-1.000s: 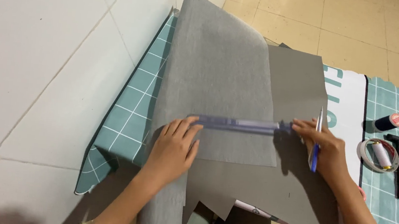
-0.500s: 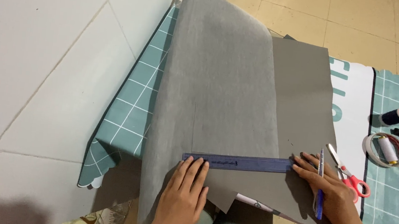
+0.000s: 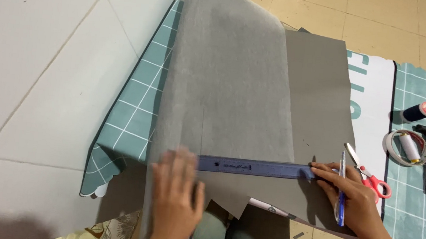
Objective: The person is using a ruler and a pen to draw straight lines on a piece of grey leather material on a workbench.
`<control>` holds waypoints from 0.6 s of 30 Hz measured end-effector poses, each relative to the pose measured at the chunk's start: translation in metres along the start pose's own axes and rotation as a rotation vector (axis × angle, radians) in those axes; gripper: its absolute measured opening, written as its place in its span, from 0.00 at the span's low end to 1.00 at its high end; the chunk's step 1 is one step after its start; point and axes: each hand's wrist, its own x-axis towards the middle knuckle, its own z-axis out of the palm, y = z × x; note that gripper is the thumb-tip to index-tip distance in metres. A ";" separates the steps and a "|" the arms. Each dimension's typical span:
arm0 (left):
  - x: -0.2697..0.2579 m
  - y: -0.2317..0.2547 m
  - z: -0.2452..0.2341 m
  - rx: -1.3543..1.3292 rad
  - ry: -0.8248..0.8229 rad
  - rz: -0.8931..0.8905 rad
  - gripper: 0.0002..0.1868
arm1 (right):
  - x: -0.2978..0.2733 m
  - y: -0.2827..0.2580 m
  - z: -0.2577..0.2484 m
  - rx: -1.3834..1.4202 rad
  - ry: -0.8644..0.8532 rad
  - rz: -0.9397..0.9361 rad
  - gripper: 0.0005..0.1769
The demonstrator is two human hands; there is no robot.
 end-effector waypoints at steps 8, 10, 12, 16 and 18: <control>0.053 -0.075 0.005 -0.278 -0.053 -0.126 0.36 | -0.013 0.012 0.000 0.105 -0.049 0.233 0.25; 0.057 -0.084 0.010 -0.233 -0.057 -0.035 0.36 | -0.017 0.013 -0.001 0.123 -0.021 0.218 0.26; 0.063 -0.085 0.007 -0.203 -0.070 -0.006 0.36 | -0.018 0.018 -0.002 0.133 -0.017 0.203 0.25; 0.073 -0.089 0.012 -0.164 -0.137 0.001 0.37 | -0.022 0.017 -0.003 0.171 -0.013 0.212 0.23; 0.078 -0.084 0.008 -0.203 -0.158 -0.031 0.37 | -0.017 0.014 -0.005 0.182 -0.010 0.170 0.22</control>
